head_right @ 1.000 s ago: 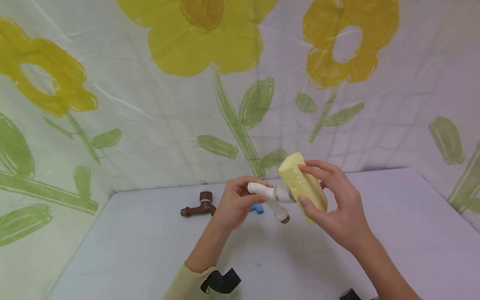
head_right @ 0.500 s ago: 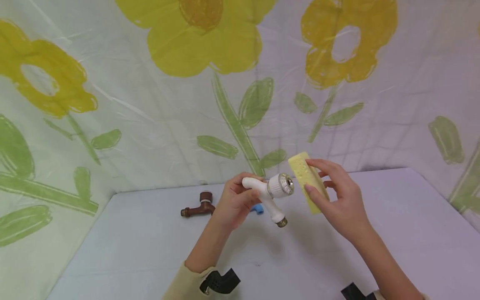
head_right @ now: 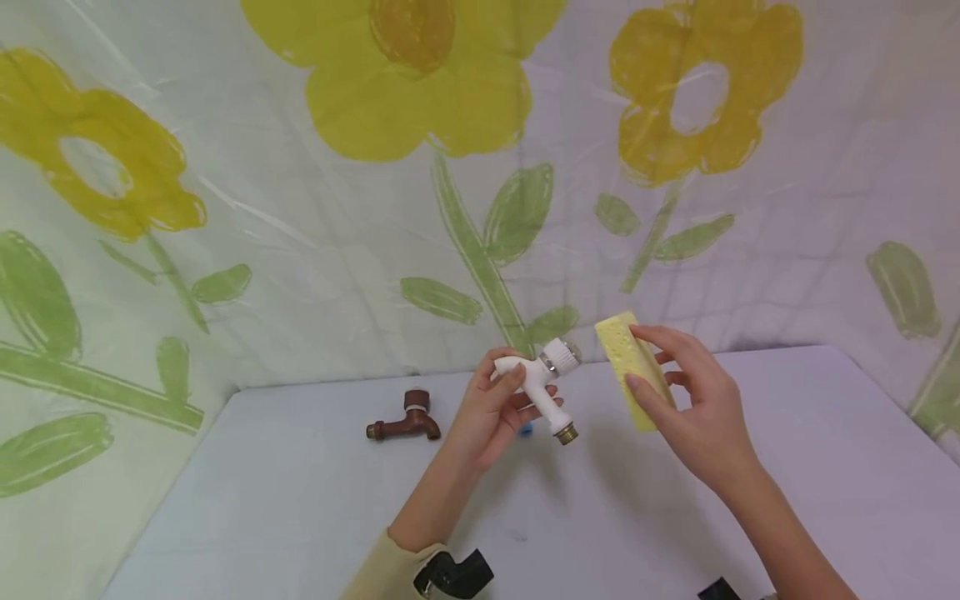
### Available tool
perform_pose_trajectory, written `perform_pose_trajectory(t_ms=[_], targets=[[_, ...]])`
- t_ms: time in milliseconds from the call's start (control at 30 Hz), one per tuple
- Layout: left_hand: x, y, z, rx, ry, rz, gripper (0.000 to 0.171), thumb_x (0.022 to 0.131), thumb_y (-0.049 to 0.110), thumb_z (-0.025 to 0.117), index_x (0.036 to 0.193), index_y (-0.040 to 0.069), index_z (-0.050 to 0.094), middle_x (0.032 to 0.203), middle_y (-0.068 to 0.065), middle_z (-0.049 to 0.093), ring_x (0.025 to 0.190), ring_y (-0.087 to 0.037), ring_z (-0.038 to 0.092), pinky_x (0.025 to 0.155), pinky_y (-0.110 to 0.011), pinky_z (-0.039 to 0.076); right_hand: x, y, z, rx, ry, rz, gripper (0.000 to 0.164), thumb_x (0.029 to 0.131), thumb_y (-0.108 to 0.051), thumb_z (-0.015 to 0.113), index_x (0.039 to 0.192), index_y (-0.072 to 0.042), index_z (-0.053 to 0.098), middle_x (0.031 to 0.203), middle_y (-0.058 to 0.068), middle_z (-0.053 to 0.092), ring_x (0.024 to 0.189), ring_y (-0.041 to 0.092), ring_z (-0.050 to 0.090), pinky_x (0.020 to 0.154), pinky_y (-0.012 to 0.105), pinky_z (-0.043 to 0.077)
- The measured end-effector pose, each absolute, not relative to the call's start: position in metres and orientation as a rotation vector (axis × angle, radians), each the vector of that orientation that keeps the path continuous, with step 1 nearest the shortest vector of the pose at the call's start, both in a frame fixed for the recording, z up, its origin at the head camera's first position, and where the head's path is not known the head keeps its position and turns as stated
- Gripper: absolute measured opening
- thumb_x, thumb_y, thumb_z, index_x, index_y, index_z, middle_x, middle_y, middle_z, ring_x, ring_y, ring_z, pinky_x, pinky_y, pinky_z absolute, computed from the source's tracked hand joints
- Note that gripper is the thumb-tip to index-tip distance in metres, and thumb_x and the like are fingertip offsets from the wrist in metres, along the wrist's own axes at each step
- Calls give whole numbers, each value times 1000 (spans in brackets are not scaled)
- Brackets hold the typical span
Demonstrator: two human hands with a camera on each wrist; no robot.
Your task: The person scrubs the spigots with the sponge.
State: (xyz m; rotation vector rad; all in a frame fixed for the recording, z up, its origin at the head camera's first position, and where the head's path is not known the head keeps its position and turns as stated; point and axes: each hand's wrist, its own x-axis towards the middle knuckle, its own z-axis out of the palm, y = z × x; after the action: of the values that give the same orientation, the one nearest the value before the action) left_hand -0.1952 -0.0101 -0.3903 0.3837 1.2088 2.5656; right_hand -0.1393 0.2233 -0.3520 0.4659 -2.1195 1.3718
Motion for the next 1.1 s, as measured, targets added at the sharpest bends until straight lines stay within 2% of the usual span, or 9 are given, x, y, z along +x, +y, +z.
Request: perform_pose_trajectory(t_ms=[200, 367, 500, 567, 733, 867, 933, 1000, 1100], targets=[[-200, -10, -396, 286, 1243, 2541, 23, 107, -4, 53, 109, 17, 63, 109, -4, 64, 86, -23, 75, 91, -44, 64, -140, 232, -361, 443, -2150, 1379, 58, 89, 21, 67, 142, -2, 64, 137, -10, 63, 107, 11, 55, 89, 6, 49], [-208, -8, -406, 271, 1235, 2507, 25, 106, -7, 52, 112, 14, 65, 109, -5, 65, 83, -23, 75, 91, -47, 64, -142, 241, -372, 407, -2199, 1370, 56, 92, 17, 69, 144, -2, 62, 137, -15, 61, 108, 8, 53, 88, 4, 49], [-212, -3, -412, 315, 1202, 2472, 26, 109, -3, 49, 115, 17, 65, 115, -4, 64, 86, -24, 75, 97, -48, 61, -145, 248, -377, 357, -2219, 1363, 54, 94, 13, 68, 145, -4, 62, 136, -19, 60, 108, 5, 53, 86, 2, 49], [-214, -1, -413, 347, 1182, 2456, 28, 109, -2, 47, 115, 20, 65, 117, -1, 65, 89, -23, 75, 98, -45, 61, -147, 252, -379, 341, -2221, 1356, 53, 95, 11, 69, 145, -4, 62, 135, -20, 60, 107, 3, 54, 85, 2, 49], [-219, 2, -417, 456, 1198, 2395, 41, 105, -12, 45, 114, 22, 67, 125, 2, 63, 98, -21, 73, 100, -40, 59, -150, 258, -382, 314, -2231, 1329, 52, 96, 8, 69, 146, -4, 62, 131, -22, 59, 106, 1, 54, 83, 1, 48], [-224, 9, -420, 523, 1421, 2287, 36, 98, -20, 55, 128, -3, 66, 132, -3, 64, 100, -20, 74, 100, -38, 60, -151, 263, -383, 287, -2251, 1305, 50, 98, 3, 70, 147, -5, 62, 130, -24, 58, 105, 0, 54, 82, 1, 49], [-226, 13, -422, 561, 1551, 2220, 42, 95, -20, 60, 136, -11, 60, 134, -9, 65, 98, -16, 74, 98, -34, 60, -152, 265, -384, 269, -2261, 1294, 49, 99, 0, 70, 147, -6, 62, 130, -26, 57, 105, -1, 54, 81, 1, 49], [-228, 16, -424, 613, 1663, 2162, 47, 94, -19, 64, 140, -11, 59, 136, -14, 67, 97, -11, 74, 91, -27, 61, -154, 269, -387, 251, -2267, 1288, 49, 99, -2, 71, 147, -7, 62, 130, -27, 57, 104, -1, 53, 80, 1, 48], [-231, 20, -426, 676, 1778, 2090, 45, 94, -15, 68, 138, -8, 64, 141, -17, 66, 95, -5, 71, 85, -21, 59, -157, 273, -391, 219, -2274, 1283, 49, 99, -2, 71, 147, -5, 62, 129, -28, 56, 103, -2, 53, 80, 0, 47]])
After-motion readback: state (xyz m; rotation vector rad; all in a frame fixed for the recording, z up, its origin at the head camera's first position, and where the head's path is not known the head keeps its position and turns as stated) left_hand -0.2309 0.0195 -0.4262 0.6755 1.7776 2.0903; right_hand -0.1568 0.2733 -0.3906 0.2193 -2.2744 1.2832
